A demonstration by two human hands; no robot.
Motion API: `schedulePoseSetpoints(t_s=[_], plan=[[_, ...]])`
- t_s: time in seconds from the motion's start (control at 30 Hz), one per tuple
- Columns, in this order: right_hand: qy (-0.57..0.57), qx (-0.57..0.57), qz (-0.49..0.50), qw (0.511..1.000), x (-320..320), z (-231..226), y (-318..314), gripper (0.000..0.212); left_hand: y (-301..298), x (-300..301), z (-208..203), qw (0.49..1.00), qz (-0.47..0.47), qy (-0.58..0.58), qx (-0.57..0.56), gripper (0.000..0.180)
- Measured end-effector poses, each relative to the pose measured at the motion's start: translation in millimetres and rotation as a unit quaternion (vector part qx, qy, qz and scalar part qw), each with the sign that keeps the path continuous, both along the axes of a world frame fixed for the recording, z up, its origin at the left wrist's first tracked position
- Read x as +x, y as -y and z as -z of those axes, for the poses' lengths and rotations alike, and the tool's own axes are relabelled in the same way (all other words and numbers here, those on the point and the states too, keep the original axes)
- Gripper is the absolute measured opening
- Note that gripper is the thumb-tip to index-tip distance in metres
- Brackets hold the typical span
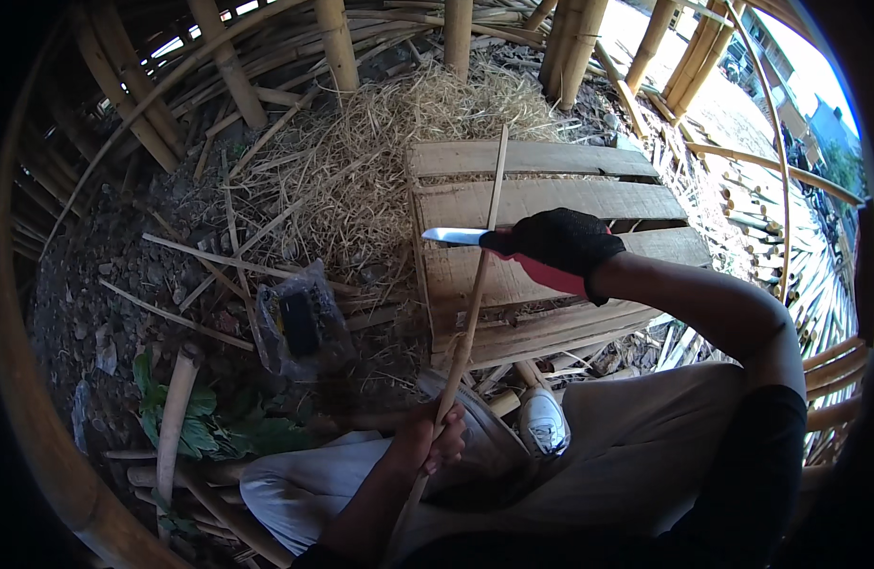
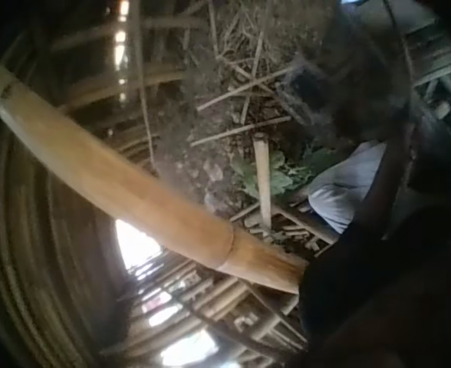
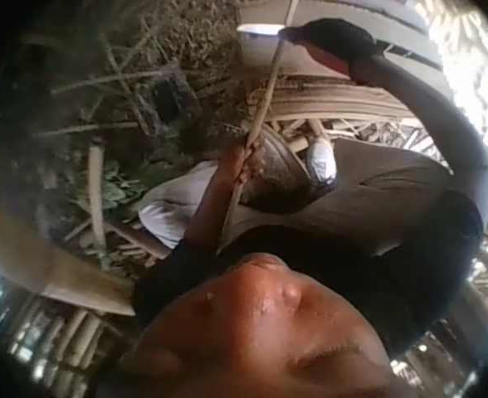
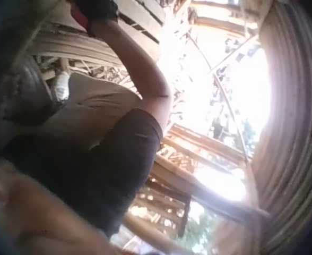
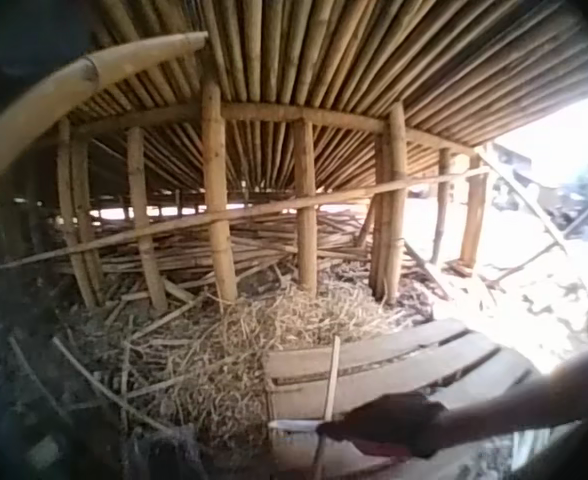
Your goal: The person sits on the ground and uses a knife to shave a thin bamboo stick, repeatedly scraping along its length to remove the outer layer. The person holds the stick with one hand and the knife with the other, working over a wooden pallet.
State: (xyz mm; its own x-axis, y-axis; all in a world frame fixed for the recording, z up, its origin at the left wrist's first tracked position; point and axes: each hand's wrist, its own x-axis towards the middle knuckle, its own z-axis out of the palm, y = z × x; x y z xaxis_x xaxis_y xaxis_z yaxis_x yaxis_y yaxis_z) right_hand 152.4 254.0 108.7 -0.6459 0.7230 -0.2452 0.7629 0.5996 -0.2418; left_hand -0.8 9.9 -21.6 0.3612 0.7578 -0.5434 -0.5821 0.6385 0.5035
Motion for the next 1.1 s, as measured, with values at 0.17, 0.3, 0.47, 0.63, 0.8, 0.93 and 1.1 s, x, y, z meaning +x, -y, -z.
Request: schedulePoseSetpoints(t_s=[0.17, 0.3, 0.47, 0.63, 0.8, 0.93, 1.1], plan=[[0.069, -0.134, 0.02, 0.988, 8, 6, 63, 0.069, -2, 3, 0, 1.0, 0.001, -0.015, 0.003, 0.043], [0.064, -0.087, 0.03, 0.994, -12, -29, 21, 0.053, 2, 0, 1, 1.0, -0.005, -0.007, -0.018, 0.046], [0.077, -0.112, -0.002, 0.991, 10, -1, 47, 0.065, -2, 4, -2, 1.0, -0.004, -0.012, 0.001, 0.046], [0.082, -0.066, -0.016, 0.994, -2, -4, 23, 0.072, 0, 0, 1, 1.0, -0.006, 0.009, -0.008, 0.045], [0.043, -0.048, -0.019, 0.998, 8, 7, 40, 0.064, 0, 4, -1, 0.999, -0.034, 0.015, -0.008, 0.026], [0.054, -0.081, -0.041, 0.994, 5, 13, 48, 0.063, -1, 2, 0, 1.0, -0.025, 0.015, -0.011, 0.026], [0.026, 0.042, 0.017, 0.999, 1, -2, 7, 0.057, 2, 3, 1, 0.999, -0.036, 0.021, -0.004, 0.027]])
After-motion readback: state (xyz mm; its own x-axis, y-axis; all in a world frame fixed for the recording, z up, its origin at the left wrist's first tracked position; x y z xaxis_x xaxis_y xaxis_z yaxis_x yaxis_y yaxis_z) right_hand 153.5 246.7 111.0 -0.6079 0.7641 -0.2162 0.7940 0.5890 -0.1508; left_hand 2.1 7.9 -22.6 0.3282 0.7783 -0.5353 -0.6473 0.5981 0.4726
